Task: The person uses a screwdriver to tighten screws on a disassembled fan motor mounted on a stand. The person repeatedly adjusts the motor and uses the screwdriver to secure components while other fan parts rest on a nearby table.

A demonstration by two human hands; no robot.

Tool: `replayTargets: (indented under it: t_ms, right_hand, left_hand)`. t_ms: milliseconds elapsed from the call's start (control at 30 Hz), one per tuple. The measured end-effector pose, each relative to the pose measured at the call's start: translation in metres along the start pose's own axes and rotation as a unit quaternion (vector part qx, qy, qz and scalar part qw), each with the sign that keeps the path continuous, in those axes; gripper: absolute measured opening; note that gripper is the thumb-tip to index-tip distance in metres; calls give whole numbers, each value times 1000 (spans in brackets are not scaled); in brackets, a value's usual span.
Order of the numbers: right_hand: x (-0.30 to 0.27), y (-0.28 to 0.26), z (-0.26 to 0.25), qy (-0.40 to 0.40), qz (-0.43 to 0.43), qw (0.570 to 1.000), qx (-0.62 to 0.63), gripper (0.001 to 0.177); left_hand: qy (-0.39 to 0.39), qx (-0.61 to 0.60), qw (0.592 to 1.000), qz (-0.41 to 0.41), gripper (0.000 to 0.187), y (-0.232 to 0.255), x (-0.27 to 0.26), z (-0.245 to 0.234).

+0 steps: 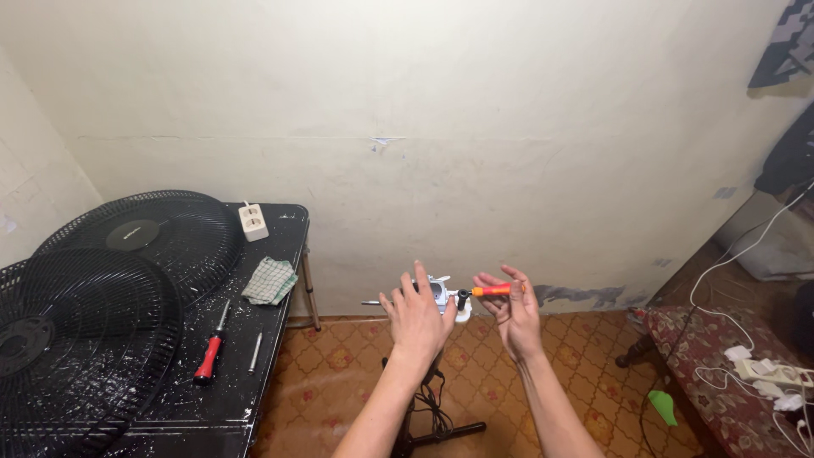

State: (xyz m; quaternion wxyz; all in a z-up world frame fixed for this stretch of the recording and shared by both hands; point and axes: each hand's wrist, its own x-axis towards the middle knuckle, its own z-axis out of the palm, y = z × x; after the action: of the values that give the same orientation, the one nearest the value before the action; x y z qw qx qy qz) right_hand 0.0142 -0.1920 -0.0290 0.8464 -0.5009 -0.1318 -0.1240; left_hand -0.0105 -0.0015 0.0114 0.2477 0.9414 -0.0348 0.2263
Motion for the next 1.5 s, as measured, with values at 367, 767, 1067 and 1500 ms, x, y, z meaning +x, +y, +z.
replayTargets:
  t_ms: [367, 767, 1067, 1500]
  right_hand:
    - [0, 10, -14, 13, -5, 997, -79, 48]
    - [7, 5, -40, -33, 48, 939, -338, 43]
    - [1, -51, -36, -189, -239, 754, -582, 35]
    - [-3, -73, -16, -282, -230, 685, -631, 38]
  left_hand:
    - [111, -24, 974, 198, 39, -19, 7, 6]
    - [109, -44, 966, 228, 18, -18, 7, 13]
    - [108, -63, 963, 239, 23, -17, 3, 8]
    - [94, -29, 964, 247, 62, -13, -3, -10]
